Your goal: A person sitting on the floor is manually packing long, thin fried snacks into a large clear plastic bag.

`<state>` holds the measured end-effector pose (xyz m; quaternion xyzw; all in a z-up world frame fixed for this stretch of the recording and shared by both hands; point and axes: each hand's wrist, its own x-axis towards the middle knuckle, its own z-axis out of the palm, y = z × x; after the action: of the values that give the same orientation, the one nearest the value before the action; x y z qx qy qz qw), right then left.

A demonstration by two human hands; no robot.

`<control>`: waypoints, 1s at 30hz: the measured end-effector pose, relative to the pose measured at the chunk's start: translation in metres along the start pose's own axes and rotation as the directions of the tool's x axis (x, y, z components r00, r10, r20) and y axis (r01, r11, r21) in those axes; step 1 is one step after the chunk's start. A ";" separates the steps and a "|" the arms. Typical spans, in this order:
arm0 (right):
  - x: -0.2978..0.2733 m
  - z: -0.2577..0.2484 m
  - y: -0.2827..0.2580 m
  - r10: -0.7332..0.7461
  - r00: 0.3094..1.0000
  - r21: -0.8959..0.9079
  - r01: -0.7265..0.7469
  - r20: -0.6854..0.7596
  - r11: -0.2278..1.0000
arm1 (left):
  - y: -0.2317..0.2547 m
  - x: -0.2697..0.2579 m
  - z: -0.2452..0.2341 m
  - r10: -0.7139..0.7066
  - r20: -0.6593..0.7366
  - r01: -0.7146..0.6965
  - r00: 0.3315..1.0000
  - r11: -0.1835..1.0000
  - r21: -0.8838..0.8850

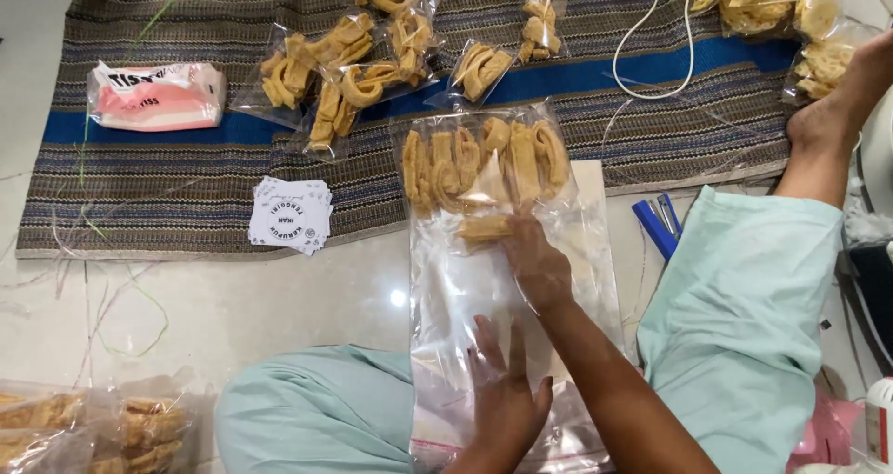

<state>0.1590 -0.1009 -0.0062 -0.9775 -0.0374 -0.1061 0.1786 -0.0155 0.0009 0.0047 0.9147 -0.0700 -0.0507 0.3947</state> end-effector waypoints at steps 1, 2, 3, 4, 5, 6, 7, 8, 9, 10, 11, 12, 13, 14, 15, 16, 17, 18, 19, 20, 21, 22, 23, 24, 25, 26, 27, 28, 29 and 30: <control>-0.001 -0.007 -0.002 0.027 0.999 0.193 -0.033 0.035 0.981 | -0.001 0.002 -0.002 -0.030 0.173 0.001 0.984 0.986 0.169; 0.000 -0.015 -0.004 0.046 0.997 0.376 -0.069 0.070 0.924 | -0.001 0.007 -0.003 -0.085 0.331 -0.031 0.940 0.943 0.330; 0.000 0.008 0.013 0.048 0.996 0.373 -0.070 0.070 0.925 | -0.002 0.004 0.004 -0.083 0.333 -0.033 0.939 0.944 0.327; 0.002 0.032 0.027 -0.062 0.998 0.221 0.061 -0.003 0.973 | -0.005 0.003 0.010 -0.180 0.425 0.056 0.887 0.956 0.288; 0.003 0.055 0.042 -0.181 0.982 0.055 0.184 -0.056 0.981 | -0.008 0.001 0.015 -0.264 0.518 0.147 0.814 0.955 0.256; 0.000 0.044 0.033 -0.185 0.981 0.057 0.188 -0.057 0.980 | -0.007 -0.001 0.015 -0.265 0.514 0.148 0.816 0.955 0.257; -0.004 0.033 0.024 -0.104 0.992 0.092 0.110 -0.067 0.990 | -0.006 -0.002 0.015 -0.229 0.512 0.095 0.828 0.957 0.275; -0.007 0.022 0.016 -0.023 0.997 0.126 0.032 -0.071 0.991 | -0.005 -0.004 0.015 -0.194 0.511 0.042 0.838 0.955 0.292; -0.010 0.006 0.003 -0.027 0.997 0.128 0.036 -0.071 0.991 | 0.000 0.001 0.006 -0.196 0.508 0.046 0.839 0.955 0.293; -0.015 -0.011 -0.008 -0.061 0.995 0.037 0.065 -0.082 0.997 | 0.006 0.003 -0.002 -0.202 0.535 0.038 0.820 0.953 0.300; -0.020 -0.027 -0.019 -0.097 0.991 -0.055 0.092 -0.090 0.994 | 0.012 0.006 -0.009 -0.207 0.562 0.031 0.801 0.951 0.307; -0.026 -0.039 -0.024 -0.095 0.992 -0.059 0.090 -0.088 0.994 | 0.008 0.002 -0.002 -0.205 0.565 0.029 0.799 0.952 0.304; -0.032 -0.050 -0.029 -0.031 0.999 0.206 0.038 -0.039 0.978 | 0.003 -0.002 0.005 -0.152 0.519 0.006 0.841 0.962 0.272; -0.035 -0.061 -0.036 0.014 1.000 0.456 -0.022 0.022 0.889 | -0.003 -0.003 0.011 -0.100 0.463 -0.018 0.881 0.970 0.243; -0.039 -0.057 -0.034 0.012 1.000 0.456 -0.020 0.020 0.890 | -0.004 -0.002 0.013 -0.099 0.460 -0.018 0.882 0.970 0.243; -0.043 -0.053 -0.032 -0.045 0.997 0.329 0.063 -0.062 0.942 | -0.006 -0.001 0.015 -0.139 0.496 0.017 0.857 0.970 0.241; -0.047 -0.049 -0.031 -0.113 0.984 0.190 0.137 -0.135 0.972 | -0.007 0.000 0.017 -0.177 0.530 0.053 0.829 0.969 0.241; -0.046 -0.054 -0.027 -0.114 0.984 0.189 0.139 -0.136 0.972 | -0.001 0.003 0.009 -0.175 0.529 0.052 0.830 0.969 0.240; -0.045 -0.060 -0.024 -0.121 0.990 0.209 0.134 -0.075 0.969 | 0.005 0.007 0.001 -0.208 0.601 0.052 0.772 0.963 0.266; -0.044 -0.065 -0.021 -0.129 0.992 0.230 0.128 -0.013 0.965 | 0.012 0.010 -0.007 -0.241 0.665 0.052 0.707 0.955 0.292; -0.052 -0.059 -0.004 -0.130 0.991 0.230 0.130 -0.014 0.964 | 0.006 0.004 0.000 -0.241 0.664 0.051 0.708 0.955 0.292; -0.056 -0.053 0.014 -0.161 0.982 0.013 0.163 -0.096 0.987 | 0.000 0.001 0.007 -0.200 0.649 0.001 0.734 0.956 0.294; -0.060 -0.047 0.031 -0.206 0.964 -0.206 0.170 -0.169 0.964 | -0.005 -0.002 0.015 -0.158 0.634 -0.049 0.757 0.954 0.296; -0.067 -0.043 0.042 -0.210 0.962 -0.208 0.173 -0.172 0.963 | -0.003 -0.001 0.014 -0.155 0.631 -0.050 0.760 0.954 0.295; -0.074 -0.038 0.054 -0.125 0.985 -0.230 0.095 -0.120 0.969 | 0.000 -0.001 0.013 -0.197 0.654 0.002 0.730 0.958 0.286; -0.082 -0.034 0.066 -0.036 0.997 -0.254 0.017 -0.069 0.967 | 0.003 -0.001 0.012 -0.237 0.677 0.056 0.697 0.959 0.278; -0.084 -0.023 0.073 -0.040 0.997 -0.255 0.020 -0.072 0.967 | 0.002 -0.001 0.014 -0.235 0.674 0.055 0.700 0.959 0.277; -0.088 -0.011 0.080 -0.014 0.997 -0.301 -0.011 -0.079 0.953 | 0.000 -0.002 0.016 -0.212 0.656 0.004 0.724 0.953 0.304; -0.092 0.000 0.087 0.012 0.996 -0.346 -0.042 -0.088 0.937 | -0.001 -0.003 0.018 -0.188 0.639 -0.047 0.746 0.942 0.331; -0.096 -0.001 0.083 0.010 0.996 -0.345 -0.042 -0.092 0.938 | 0.000 -0.004 0.019 -0.187 0.636 -0.049 0.748 0.942 0.333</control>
<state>0.0748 -0.1822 -0.0547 -0.9883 0.0029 -0.1521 0.0065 -0.0217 -0.0115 -0.0082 0.8921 -0.1777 -0.3724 0.1841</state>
